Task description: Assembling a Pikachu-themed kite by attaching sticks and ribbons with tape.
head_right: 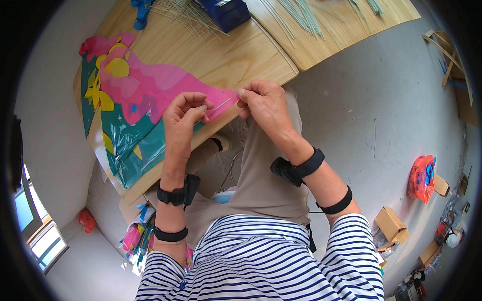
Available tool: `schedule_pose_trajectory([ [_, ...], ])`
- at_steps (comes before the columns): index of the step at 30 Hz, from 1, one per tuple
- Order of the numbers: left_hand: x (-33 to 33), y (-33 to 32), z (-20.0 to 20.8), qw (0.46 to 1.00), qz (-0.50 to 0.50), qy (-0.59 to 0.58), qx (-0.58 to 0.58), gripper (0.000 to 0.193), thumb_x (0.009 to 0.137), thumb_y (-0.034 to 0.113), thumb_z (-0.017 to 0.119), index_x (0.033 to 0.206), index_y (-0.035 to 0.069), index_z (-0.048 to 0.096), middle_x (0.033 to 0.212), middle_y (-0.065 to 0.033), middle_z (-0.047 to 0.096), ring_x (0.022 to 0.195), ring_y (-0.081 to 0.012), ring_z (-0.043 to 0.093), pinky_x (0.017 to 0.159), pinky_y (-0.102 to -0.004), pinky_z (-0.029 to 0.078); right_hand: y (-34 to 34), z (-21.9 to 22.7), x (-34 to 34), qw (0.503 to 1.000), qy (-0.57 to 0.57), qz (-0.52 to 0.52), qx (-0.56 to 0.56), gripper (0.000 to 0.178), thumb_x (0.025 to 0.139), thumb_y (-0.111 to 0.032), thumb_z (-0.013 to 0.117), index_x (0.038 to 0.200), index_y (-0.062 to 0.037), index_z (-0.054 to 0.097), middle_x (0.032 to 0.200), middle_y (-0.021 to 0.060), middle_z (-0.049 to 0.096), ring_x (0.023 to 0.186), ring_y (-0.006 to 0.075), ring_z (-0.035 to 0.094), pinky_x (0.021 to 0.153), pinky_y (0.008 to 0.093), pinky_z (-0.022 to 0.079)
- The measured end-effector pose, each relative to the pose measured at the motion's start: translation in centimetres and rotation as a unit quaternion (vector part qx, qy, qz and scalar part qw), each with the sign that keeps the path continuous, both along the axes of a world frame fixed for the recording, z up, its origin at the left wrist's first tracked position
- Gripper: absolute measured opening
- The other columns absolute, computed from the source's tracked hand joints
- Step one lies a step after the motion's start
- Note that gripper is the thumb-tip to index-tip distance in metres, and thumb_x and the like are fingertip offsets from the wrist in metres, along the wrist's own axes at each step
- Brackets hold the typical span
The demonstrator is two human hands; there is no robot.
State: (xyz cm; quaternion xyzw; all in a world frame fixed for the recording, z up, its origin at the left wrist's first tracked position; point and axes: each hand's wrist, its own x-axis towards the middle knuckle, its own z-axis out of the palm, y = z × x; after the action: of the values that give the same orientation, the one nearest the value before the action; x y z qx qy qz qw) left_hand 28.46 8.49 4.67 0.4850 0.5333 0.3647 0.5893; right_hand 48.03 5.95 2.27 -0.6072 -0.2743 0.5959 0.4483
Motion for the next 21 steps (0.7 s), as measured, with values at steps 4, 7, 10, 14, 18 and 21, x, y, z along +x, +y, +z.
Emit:
schedule_pose_trajectory([
  [4,1.5,-0.6,1.5,0.999,0.0,0.026,0.044,0.016,0.089,-0.003,0.063,0.105,-0.002,0.064,0.092,-0.0065,0.069,0.077,-0.0095,0.063,0.068,-0.0243,0.051,0.0,0.0,0.4,0.999,0.036,0.014,-0.005,0.016,0.094,-0.01,0.062,0.09,0.0025,0.07,0.078,0.0081,0.071,0.058,0.0119,0.066,0.055,0.0249,0.048],
  [7,2.8,-1.0,1.5,0.997,-0.01,0.051,0.063,0.015,0.089,-0.005,0.064,0.104,-0.002,0.064,0.09,-0.0056,0.068,0.079,-0.0091,0.063,0.068,-0.0233,0.052,-0.1,-0.4,0.7,0.995,0.089,0.04,0.002,0.015,0.097,-0.012,0.06,0.096,-0.0012,0.071,0.083,0.0065,0.073,0.062,0.0097,0.067,0.056,0.0222,0.042],
  [10,3.6,-1.0,0.8,0.996,-0.008,0.058,0.06,0.016,0.088,-0.006,0.065,0.104,-0.002,0.062,0.091,-0.0059,0.069,0.079,-0.0093,0.064,0.068,-0.0234,0.054,-0.1,-0.2,0.8,0.993,0.113,0.044,-0.003,0.016,0.097,-0.012,0.06,0.097,-0.0008,0.072,0.082,0.0068,0.074,0.063,0.0102,0.067,0.057,0.0227,0.043],
  [14,4.2,-0.7,0.7,0.996,0.001,0.068,0.054,0.018,0.087,-0.007,0.065,0.104,-0.003,0.062,0.09,-0.0072,0.069,0.076,-0.0103,0.065,0.068,-0.0238,0.054,-0.2,-0.2,0.8,0.99,0.129,0.054,0.011,0.017,0.097,-0.012,0.06,0.097,-0.0001,0.072,0.084,0.0077,0.074,0.064,0.011,0.068,0.06,0.0228,0.046],
  [18,4.6,-0.5,0.9,0.995,0.014,0.078,0.059,0.018,0.087,-0.007,0.065,0.104,-0.002,0.061,0.089,-0.008,0.07,0.075,-0.011,0.067,0.068,-0.0241,0.055,-0.2,0.0,0.5,0.99,0.128,0.048,0.021,0.017,0.096,-0.012,0.062,0.099,0.0007,0.073,0.084,0.0073,0.074,0.067,0.0114,0.07,0.062,0.0228,0.049],
  [21,4.8,-0.5,1.0,0.99,0.014,0.112,0.081,0.019,0.086,-0.007,0.066,0.104,-0.002,0.062,0.088,-0.0076,0.071,0.076,-0.0108,0.068,0.068,-0.0243,0.056,-0.3,0.2,0.2,0.993,0.106,0.044,0.039,0.017,0.097,-0.012,0.063,0.101,0.0009,0.073,0.083,0.0056,0.074,0.069,0.0114,0.07,0.064,0.0227,0.05],
])
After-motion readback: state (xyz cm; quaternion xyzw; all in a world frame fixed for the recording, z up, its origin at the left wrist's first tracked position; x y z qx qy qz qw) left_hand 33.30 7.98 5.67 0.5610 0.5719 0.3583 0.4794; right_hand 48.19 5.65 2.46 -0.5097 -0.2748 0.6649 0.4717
